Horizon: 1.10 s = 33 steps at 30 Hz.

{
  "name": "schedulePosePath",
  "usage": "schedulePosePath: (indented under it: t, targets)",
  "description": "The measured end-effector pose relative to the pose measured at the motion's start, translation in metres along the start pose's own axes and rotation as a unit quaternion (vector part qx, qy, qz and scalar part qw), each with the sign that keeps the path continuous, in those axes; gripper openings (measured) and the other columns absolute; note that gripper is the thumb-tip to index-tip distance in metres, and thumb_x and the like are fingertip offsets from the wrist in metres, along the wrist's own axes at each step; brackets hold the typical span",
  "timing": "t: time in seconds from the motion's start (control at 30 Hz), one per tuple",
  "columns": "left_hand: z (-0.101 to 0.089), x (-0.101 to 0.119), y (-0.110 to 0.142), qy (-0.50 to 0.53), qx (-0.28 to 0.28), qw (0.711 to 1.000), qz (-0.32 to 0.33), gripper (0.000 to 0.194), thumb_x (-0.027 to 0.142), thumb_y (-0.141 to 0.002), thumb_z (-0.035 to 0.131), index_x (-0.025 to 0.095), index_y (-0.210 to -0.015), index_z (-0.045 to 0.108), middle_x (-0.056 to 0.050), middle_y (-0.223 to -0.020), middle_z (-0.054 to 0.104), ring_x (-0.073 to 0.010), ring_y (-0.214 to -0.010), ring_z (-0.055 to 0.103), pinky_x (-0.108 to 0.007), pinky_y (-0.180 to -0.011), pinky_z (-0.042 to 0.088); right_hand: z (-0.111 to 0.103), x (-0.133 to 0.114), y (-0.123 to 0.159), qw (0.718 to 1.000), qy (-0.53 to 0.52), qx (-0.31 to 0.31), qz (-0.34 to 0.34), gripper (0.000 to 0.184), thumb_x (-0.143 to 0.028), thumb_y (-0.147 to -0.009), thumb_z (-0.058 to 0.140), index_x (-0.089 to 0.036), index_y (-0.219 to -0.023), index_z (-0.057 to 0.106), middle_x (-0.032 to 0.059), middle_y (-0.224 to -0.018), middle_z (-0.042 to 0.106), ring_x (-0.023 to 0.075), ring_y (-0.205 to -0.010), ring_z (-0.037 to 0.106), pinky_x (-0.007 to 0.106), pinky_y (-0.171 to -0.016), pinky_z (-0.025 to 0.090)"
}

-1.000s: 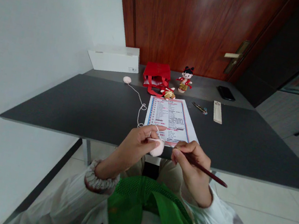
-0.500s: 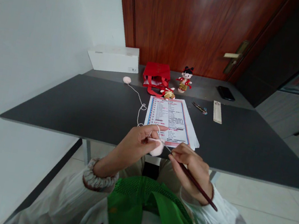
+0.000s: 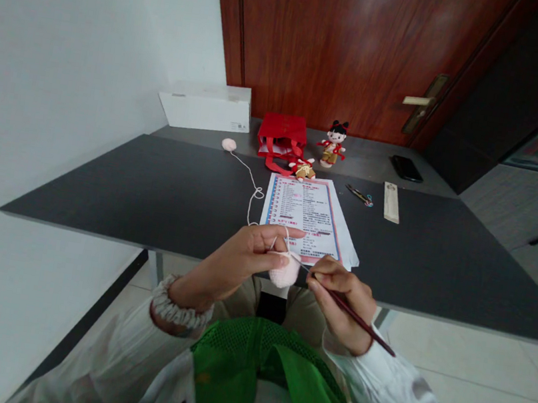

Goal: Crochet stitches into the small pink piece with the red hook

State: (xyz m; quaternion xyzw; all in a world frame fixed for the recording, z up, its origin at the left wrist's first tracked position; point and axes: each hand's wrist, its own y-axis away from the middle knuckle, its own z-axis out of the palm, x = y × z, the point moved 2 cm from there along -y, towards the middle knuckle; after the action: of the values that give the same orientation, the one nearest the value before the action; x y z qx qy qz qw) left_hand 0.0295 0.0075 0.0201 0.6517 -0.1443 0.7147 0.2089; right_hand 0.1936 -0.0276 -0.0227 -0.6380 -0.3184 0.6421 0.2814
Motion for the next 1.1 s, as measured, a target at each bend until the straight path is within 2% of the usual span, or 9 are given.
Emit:
schedulePosePath:
  t: [0.1,0.23,0.4,0.53,0.77,0.87,0.97,1.03,1.1]
  targets:
    - [0.0,-0.002,-0.002,0.01,-0.009,1.0,-0.015,0.042,0.016,-0.073,0.066,0.014,-0.115,0.064,0.002,-0.073,0.06,-0.0137,-0.073,0.057,-0.03,-0.074,0.041,0.0,-0.001,0.0,0.999,-0.016,0.027,0.011,0.021,-0.003,-0.082,0.059,-0.023,-0.083,0.054,-0.0001,-0.071,0.06,0.015,-0.063,0.056,0.032,-0.058,0.046]
    - [-0.001,-0.001,-0.003,0.01,-0.014,1.0,-0.013,0.04,0.016,-0.074,0.066,0.014,-0.113,0.064,0.002,-0.071,0.058,-0.0139,-0.074,0.057,-0.029,-0.073,0.041,0.002,-0.005,-0.002,0.998,0.022,-0.017,-0.051,0.023,0.0,-0.079,0.06,-0.023,-0.082,0.056,0.0009,-0.073,0.063,0.0146,-0.062,0.055,0.033,-0.058,0.045]
    - [0.0,0.003,-0.002,-0.031,-0.008,0.999,0.01,0.04,0.016,-0.075,0.065,0.014,-0.115,0.063,0.004,-0.069,0.055,-0.0107,-0.065,0.051,-0.026,-0.067,0.038,-0.001,0.004,-0.001,0.987,-0.105,0.061,0.104,0.015,-0.013,-0.084,0.062,-0.023,-0.079,0.052,-0.0016,-0.066,0.058,0.0144,-0.06,0.054,0.029,-0.054,0.043]
    - [0.001,0.006,-0.001,-0.05,-0.011,0.999,0.019,0.039,0.017,-0.077,0.063,0.014,-0.116,0.062,0.004,-0.069,0.054,-0.0108,-0.064,0.05,-0.026,-0.065,0.037,-0.002,0.004,-0.001,0.981,-0.134,0.059,0.125,0.015,-0.014,-0.084,0.063,-0.022,-0.077,0.052,-0.0026,-0.063,0.057,0.0135,-0.058,0.052,0.028,-0.053,0.04]
    - [0.002,0.009,-0.001,-0.078,-0.014,0.997,0.017,0.04,0.019,-0.077,0.062,0.014,-0.116,0.062,0.004,-0.068,0.053,-0.0112,-0.064,0.05,-0.026,-0.065,0.038,-0.005,-0.008,-0.004,0.998,-0.019,0.014,0.057,0.018,-0.007,-0.083,0.06,-0.022,-0.078,0.053,-0.0001,-0.069,0.058,0.0151,-0.065,0.055,0.031,-0.058,0.044]
    - [0.002,0.011,0.0,-0.098,-0.008,0.995,0.022,0.038,0.018,-0.077,0.062,0.013,-0.114,0.063,0.006,-0.064,0.048,-0.01,-0.061,0.047,-0.025,-0.063,0.036,-0.008,-0.012,-0.008,0.996,0.066,-0.049,-0.025,0.02,-0.001,-0.081,0.059,-0.021,-0.083,0.056,0.0022,-0.073,0.061,0.016,-0.066,0.057,0.032,-0.058,0.047]
    - [0.003,0.013,0.0,-0.119,-0.009,0.993,0.025,0.036,0.017,-0.077,0.061,0.012,-0.113,0.064,0.005,-0.064,0.049,-0.0103,-0.061,0.047,-0.025,-0.062,0.036,-0.008,-0.014,-0.01,0.977,0.131,-0.12,-0.12,0.024,0.002,-0.078,0.059,-0.021,-0.086,0.057,0.004,-0.074,0.063,0.0172,-0.067,0.057,0.034,-0.058,0.047]
    - [0.004,0.012,0.001,-0.102,-0.014,0.995,0.018,0.038,0.017,-0.077,0.062,0.013,-0.114,0.064,0.005,-0.065,0.051,-0.0111,-0.063,0.049,-0.025,-0.064,0.037,-0.006,-0.012,-0.007,0.983,0.11,-0.102,-0.106,0.023,0.001,-0.079,0.059,-0.022,-0.084,0.056,0.0032,-0.073,0.062,0.0165,-0.065,0.056,0.033,-0.057,0.047]
    - [0.004,0.01,0.001,-0.059,-0.021,0.998,0.009,0.041,0.018,-0.076,0.063,0.014,-0.117,0.063,0.004,-0.068,0.053,-0.0116,-0.066,0.051,-0.026,-0.066,0.038,-0.003,-0.008,-0.003,0.998,0.049,-0.027,-0.037,0.021,-0.002,-0.082,0.058,-0.023,-0.084,0.053,0.0014,-0.072,0.061,0.0154,-0.063,0.056,0.032,-0.056,0.047]
